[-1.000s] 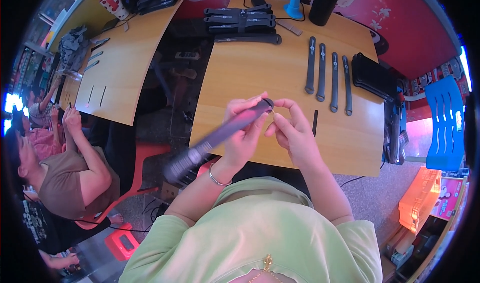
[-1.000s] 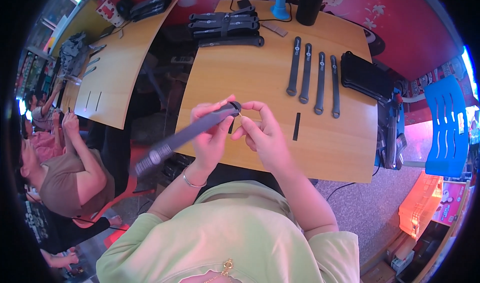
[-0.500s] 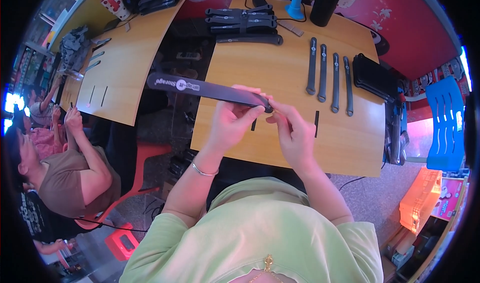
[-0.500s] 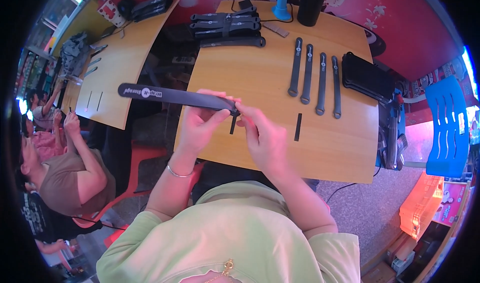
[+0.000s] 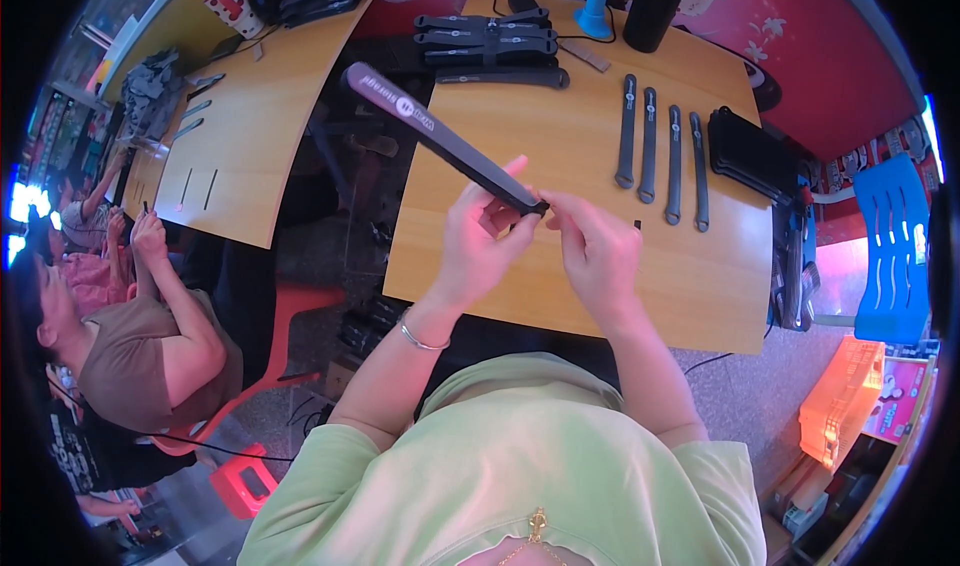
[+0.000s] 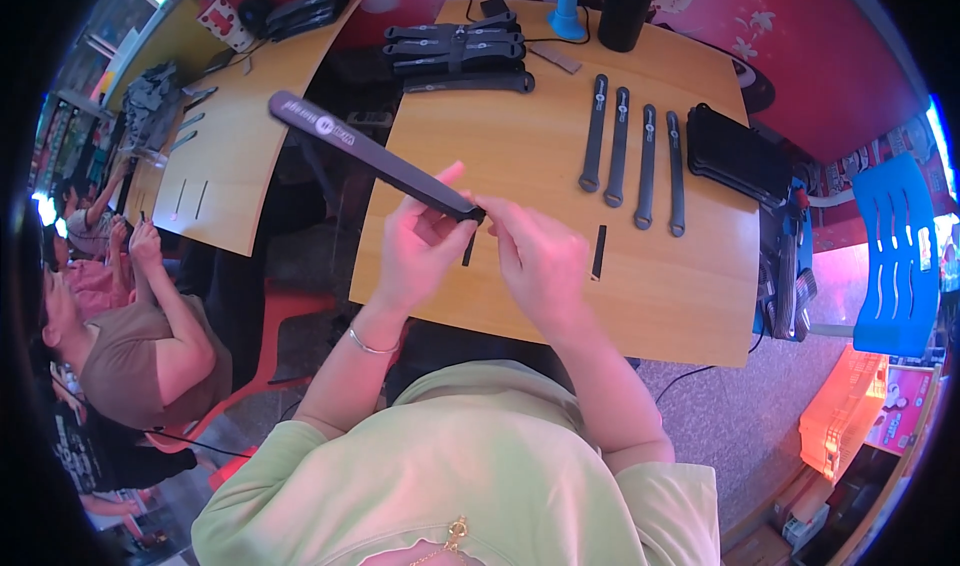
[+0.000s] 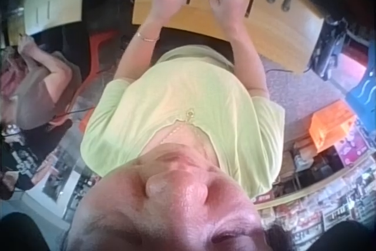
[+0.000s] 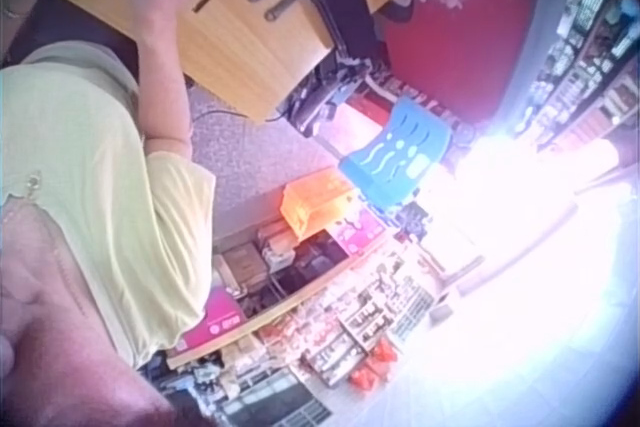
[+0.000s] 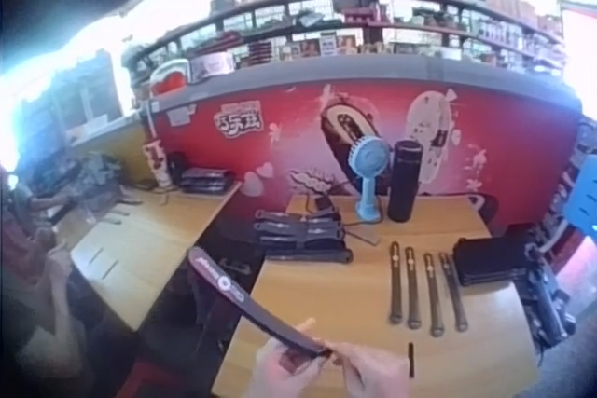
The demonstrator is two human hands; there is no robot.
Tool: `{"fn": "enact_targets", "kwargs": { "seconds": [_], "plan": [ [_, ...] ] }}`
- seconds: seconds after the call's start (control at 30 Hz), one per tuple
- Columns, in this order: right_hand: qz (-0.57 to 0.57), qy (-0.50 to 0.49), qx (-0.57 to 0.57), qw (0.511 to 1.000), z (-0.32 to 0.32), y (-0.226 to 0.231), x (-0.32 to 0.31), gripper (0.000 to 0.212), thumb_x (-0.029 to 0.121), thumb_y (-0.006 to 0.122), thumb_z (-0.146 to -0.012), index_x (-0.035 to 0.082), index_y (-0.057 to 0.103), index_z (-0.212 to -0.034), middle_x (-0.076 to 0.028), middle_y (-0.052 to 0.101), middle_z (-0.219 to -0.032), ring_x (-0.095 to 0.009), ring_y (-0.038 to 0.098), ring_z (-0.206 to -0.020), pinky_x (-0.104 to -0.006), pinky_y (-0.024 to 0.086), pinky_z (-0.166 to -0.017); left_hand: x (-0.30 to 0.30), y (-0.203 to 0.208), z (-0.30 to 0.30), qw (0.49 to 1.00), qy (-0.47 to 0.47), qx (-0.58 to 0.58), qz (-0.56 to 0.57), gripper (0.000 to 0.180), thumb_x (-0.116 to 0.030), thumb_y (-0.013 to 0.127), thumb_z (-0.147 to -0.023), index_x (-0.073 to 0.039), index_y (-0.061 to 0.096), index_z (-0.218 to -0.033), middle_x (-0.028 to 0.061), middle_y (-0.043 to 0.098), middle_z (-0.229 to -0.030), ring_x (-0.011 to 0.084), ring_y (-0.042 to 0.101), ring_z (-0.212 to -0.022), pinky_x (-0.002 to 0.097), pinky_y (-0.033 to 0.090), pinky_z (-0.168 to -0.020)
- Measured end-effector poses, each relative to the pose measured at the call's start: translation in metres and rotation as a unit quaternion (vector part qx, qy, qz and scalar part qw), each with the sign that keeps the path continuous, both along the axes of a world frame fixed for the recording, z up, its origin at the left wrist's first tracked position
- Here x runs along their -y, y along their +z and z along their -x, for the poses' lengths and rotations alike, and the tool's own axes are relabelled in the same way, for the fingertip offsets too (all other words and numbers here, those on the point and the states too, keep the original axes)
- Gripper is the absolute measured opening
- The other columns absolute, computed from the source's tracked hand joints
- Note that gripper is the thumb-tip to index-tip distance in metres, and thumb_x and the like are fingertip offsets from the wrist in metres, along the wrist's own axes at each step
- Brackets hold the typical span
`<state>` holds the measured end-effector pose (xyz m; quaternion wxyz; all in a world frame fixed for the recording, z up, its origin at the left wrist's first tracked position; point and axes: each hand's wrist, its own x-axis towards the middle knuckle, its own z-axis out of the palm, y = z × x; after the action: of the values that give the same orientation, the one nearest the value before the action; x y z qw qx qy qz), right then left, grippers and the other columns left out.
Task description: Manually threading flexible black straps through small plastic clip attachments and organizing them on a table.
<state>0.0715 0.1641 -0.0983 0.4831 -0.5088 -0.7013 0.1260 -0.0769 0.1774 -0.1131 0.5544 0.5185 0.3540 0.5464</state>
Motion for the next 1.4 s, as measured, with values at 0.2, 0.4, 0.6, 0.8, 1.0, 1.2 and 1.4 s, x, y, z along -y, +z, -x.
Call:
{"fn": "enact_targets", "kwargs": {
  "seconds": [0.2,0.4,0.6,0.8,1.0,1.2,1.4],
  "plan": [
    [-0.026,0.009,0.092,0.995,-0.004,0.002,0.003,0.029,0.003,0.064,-0.073,0.017,0.066,-0.098,-0.002,0.063,-0.068,-0.017,0.062,-0.059,-0.0279,0.044,-0.048,-0.004,0.020,0.025,0.985,-0.126,-0.037,0.113,0.049,0.005,0.060,-0.082,0.003,0.044,-0.129,0.0039,0.057,-0.103,0.0127,0.060,-0.093,0.0245,0.049,-0.083],
    [0.025,0.003,0.082,0.996,0.005,0.002,0.011,0.029,0.009,0.066,-0.077,0.018,0.062,-0.105,-0.002,0.062,-0.066,-0.019,0.060,-0.055,-0.0302,0.044,-0.048,0.005,0.007,-0.001,0.980,-0.037,0.129,0.148,0.044,0.005,0.050,-0.087,0.002,0.040,-0.130,0.0079,0.058,-0.106,0.0168,0.062,-0.095,0.0290,0.051,-0.086],
    [0.119,-0.031,0.090,0.988,-0.011,0.008,0.025,0.032,0.015,0.069,-0.079,0.016,0.060,-0.110,-0.003,0.060,-0.060,-0.019,0.058,-0.049,-0.0294,0.042,-0.047,0.007,0.006,-0.011,0.982,-0.001,0.133,0.131,0.037,0.001,0.049,-0.090,0.002,0.045,-0.126,0.0110,0.061,-0.107,0.0187,0.064,-0.093,0.0289,0.053,-0.082],
    [0.133,0.006,-0.030,0.991,-0.012,0.016,0.026,0.038,0.012,0.074,-0.074,0.013,0.062,-0.110,0.000,0.057,-0.060,-0.010,0.047,-0.045,-0.0244,0.037,-0.044,0.007,0.010,-0.008,0.980,-0.021,0.132,0.146,0.030,0.002,0.050,-0.090,0.001,0.049,-0.120,0.0135,0.062,-0.105,0.0192,0.064,-0.092,0.0281,0.053,-0.081],
    [0.086,0.073,-0.126,0.986,-0.009,0.003,0.011,0.032,-0.002,0.076,-0.068,0.007,0.067,-0.097,0.000,0.059,-0.083,-0.003,0.043,-0.055,-0.0191,0.032,-0.045,0.012,0.011,-0.009,0.971,-0.050,0.187,0.138,0.008,0.003,0.054,-0.088,0.001,0.050,-0.094,0.0144,0.064,-0.097,0.0182,0.065,-0.088,0.0306,0.054,-0.081],
    [0.122,0.088,-0.246,0.957,-0.006,-0.019,0.005,0.017,-0.006,0.068,-0.074,0.004,0.067,-0.087,0.000,0.058,-0.087,-0.003,0.044,-0.056,-0.0194,0.034,-0.047,0.012,-0.004,-0.008,0.986,-0.042,0.129,0.096,0.011,0.006,0.057,-0.085,0.001,0.046,-0.087,0.0115,0.063,-0.093,0.0179,0.065,-0.088,0.0299,0.054,-0.081],
    [0.162,0.041,-0.160,0.973,-0.048,0.009,-0.019,0.007,-0.001,0.065,-0.079,0.003,0.064,-0.084,0.000,0.058,-0.073,-0.004,0.046,-0.053,-0.0215,0.036,-0.049,0.018,-0.009,0.015,0.968,-0.185,-0.006,0.172,0.013,0.007,0.057,-0.084,0.001,0.046,-0.084,0.0112,0.063,-0.090,0.0180,0.066,-0.084,0.0295,0.053,-0.080]
  ]
}}
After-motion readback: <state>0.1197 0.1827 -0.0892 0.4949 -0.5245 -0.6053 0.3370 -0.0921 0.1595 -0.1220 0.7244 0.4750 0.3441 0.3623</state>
